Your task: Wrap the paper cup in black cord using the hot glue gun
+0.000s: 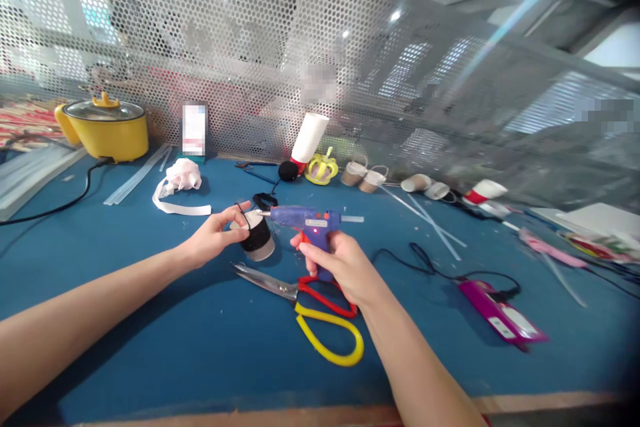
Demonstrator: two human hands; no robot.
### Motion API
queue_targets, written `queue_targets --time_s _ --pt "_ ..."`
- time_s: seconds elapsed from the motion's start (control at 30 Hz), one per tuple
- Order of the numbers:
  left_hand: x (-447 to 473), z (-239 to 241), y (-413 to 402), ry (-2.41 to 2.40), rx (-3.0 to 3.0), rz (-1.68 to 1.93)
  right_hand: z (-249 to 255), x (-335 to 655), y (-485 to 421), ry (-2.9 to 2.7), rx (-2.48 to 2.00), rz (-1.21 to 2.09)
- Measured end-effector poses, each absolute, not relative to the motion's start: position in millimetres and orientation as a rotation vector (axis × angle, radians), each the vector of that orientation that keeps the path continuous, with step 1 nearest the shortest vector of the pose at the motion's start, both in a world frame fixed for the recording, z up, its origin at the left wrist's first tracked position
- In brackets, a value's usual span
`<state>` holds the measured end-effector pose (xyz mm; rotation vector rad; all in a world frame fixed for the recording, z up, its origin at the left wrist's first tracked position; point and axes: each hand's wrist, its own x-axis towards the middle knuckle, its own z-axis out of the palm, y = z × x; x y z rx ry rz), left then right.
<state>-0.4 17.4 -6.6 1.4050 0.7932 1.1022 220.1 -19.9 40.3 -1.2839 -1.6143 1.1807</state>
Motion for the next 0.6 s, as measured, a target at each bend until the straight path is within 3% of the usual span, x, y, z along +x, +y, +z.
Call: queue_targets --time_s 0.13,0.37,0.6 --pt "-1 -7 18 0.799 1.379 1.096 38 216 -22 -1.733 -1.396 0.985" --pt "-1 -6 18 0.812 1.361 1.089 26 212 -27 -1.981 -1.414 0.364" --pt "-2 -9 20 0.799 1.374 1.096 29 208 -31 -2.089 -1.316 0.217"
